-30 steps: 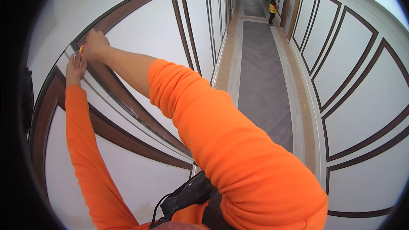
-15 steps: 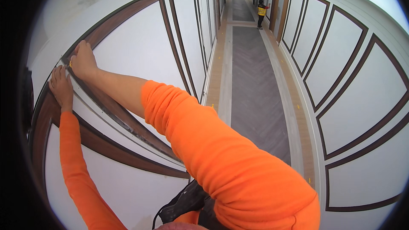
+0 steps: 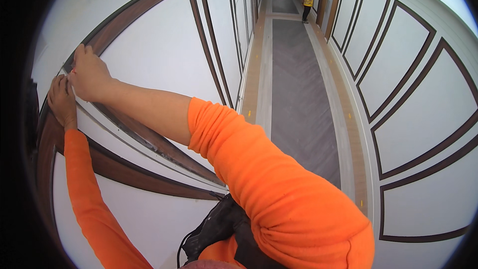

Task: The person uses a screwdriver to fasten screws into the seams of a decorative ceiling panel. They repeatedly tighten screws along the joints between the white and brown sections of the ceiling.

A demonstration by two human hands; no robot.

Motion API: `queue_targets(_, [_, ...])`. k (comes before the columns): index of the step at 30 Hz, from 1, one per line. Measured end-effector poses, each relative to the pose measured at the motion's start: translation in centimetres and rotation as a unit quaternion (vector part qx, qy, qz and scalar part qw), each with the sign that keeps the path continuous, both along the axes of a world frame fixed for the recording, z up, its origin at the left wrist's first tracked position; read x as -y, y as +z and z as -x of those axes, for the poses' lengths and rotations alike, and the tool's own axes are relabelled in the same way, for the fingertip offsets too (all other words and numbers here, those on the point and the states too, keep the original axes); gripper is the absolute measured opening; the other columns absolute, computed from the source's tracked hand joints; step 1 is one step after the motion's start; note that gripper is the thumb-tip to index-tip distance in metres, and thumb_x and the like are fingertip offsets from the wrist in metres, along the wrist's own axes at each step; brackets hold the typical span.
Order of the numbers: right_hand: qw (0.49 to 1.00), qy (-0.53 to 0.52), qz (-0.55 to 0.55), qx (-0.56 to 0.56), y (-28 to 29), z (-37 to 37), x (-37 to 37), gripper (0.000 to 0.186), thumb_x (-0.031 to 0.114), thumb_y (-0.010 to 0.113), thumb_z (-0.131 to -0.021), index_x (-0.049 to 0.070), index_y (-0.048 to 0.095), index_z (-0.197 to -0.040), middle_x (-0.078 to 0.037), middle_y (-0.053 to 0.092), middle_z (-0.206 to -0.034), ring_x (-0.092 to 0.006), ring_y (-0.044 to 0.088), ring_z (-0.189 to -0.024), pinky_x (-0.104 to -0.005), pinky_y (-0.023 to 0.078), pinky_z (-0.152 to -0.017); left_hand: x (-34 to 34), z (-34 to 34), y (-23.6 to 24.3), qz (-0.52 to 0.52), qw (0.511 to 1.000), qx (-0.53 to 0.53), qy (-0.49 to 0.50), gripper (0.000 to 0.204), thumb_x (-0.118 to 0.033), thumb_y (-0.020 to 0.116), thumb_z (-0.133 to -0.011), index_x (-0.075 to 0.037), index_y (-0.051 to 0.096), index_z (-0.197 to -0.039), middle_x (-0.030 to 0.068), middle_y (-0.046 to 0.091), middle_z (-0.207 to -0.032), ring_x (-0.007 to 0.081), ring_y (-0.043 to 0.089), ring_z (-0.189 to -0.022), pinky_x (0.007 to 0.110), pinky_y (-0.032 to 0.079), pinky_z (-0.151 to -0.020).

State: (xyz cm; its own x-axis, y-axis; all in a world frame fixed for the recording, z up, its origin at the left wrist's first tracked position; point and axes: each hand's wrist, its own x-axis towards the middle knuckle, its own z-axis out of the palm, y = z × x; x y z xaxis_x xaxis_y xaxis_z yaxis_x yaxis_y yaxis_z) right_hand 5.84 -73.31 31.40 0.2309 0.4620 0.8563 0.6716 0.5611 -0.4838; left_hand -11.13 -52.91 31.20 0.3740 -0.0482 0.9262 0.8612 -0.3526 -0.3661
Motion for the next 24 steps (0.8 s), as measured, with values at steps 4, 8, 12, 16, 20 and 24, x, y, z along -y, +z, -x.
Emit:
queue_targets(4, [0.977, -0.077, 0.070, 0.188, 1.4, -0.4, 2.7, 0.047, 0.016, 0.071, -0.085, -0.011, 0.050, -0.117, -0.026, 0.061, -0.108, -0.0445, 0.069, -0.086, -0.0490, 0.055, -0.080, 0.5, -0.6, -0.3, -0.003, 1.000, -0.019, 0.014, 0.026, -0.023, 0.068, -0.096, -0.021, 0.070, -0.122, -0.0103, 0.064, -0.134, 0.0143, 0.054, -0.134, 0.039, 0.041, -0.112])
queue_targets(8, [0.987, -0.048, 0.092, 0.121, 2.1, 0.2, 3.1, 0.041, 0.016, 0.072, -0.082, -0.011, 0.056, -0.108, -0.027, 0.062, -0.107, -0.0407, 0.070, -0.086, -0.0462, 0.056, -0.077, -0.7, 0.6, -0.2, 0.015, 0.999, -0.045, 0.021, 0.032, -0.023, 0.067, -0.095, -0.022, 0.068, -0.127, -0.0109, 0.062, -0.138, 0.0145, 0.053, -0.136, 0.040, 0.038, -0.114])
queue_targets(12, [0.983, -0.085, -0.117, 0.118, 0.6, -0.5, 0.8, 0.034, 0.015, 0.069, -0.085, -0.010, 0.059, -0.105, -0.024, 0.066, -0.095, -0.0391, 0.072, -0.084, -0.0464, 0.057, -0.075, -1.1, 0.0, -0.1, -0.010, 1.000, -0.024, 0.008, 0.028, -0.023, 0.066, -0.096, -0.022, 0.070, -0.124, -0.0107, 0.064, -0.136, 0.0140, 0.052, -0.137, 0.039, 0.038, -0.113])
queue_targets(16, [0.990, -0.056, 0.088, 0.099, 1.4, -0.4, 3.2, 0.029, 0.016, 0.064, -0.091, -0.007, 0.059, -0.108, -0.023, 0.068, -0.090, -0.0388, 0.072, -0.084, -0.0475, 0.056, -0.079, -0.3, 0.0, -0.4, 0.002, 0.999, -0.015, 0.042, 0.023, -0.024, 0.066, -0.098, -0.023, 0.072, -0.120, -0.0112, 0.066, -0.133, 0.0134, 0.055, -0.135, 0.037, 0.041, -0.110])
queue_targets(20, [0.990, -0.025, 0.097, 0.103, 0.4, -1.5, 1.7, 0.030, 0.019, 0.062, -0.094, -0.005, 0.058, -0.112, -0.023, 0.067, -0.097, -0.0399, 0.071, -0.086, -0.0480, 0.055, -0.081, -0.6, -0.2, -0.2, -0.016, 0.999, -0.025, 0.034, 0.022, -0.026, 0.067, -0.099, -0.025, 0.073, -0.120, -0.0131, 0.067, -0.131, 0.0134, 0.058, -0.132, 0.035, 0.045, -0.106])
queue_targets(24, [0.991, -0.053, -0.020, 0.122, -1.5, -1.8, 0.6, 0.031, 0.019, 0.063, -0.094, -0.006, 0.057, -0.111, -0.024, 0.066, -0.099, -0.0413, 0.069, -0.091, -0.0496, 0.055, -0.082, -2.8, 0.7, 0.1, -0.022, 0.999, -0.039, 0.004, 0.022, -0.027, 0.067, -0.099, -0.025, 0.072, -0.121, -0.0134, 0.068, -0.129, 0.0136, 0.058, -0.131, 0.035, 0.046, -0.105])
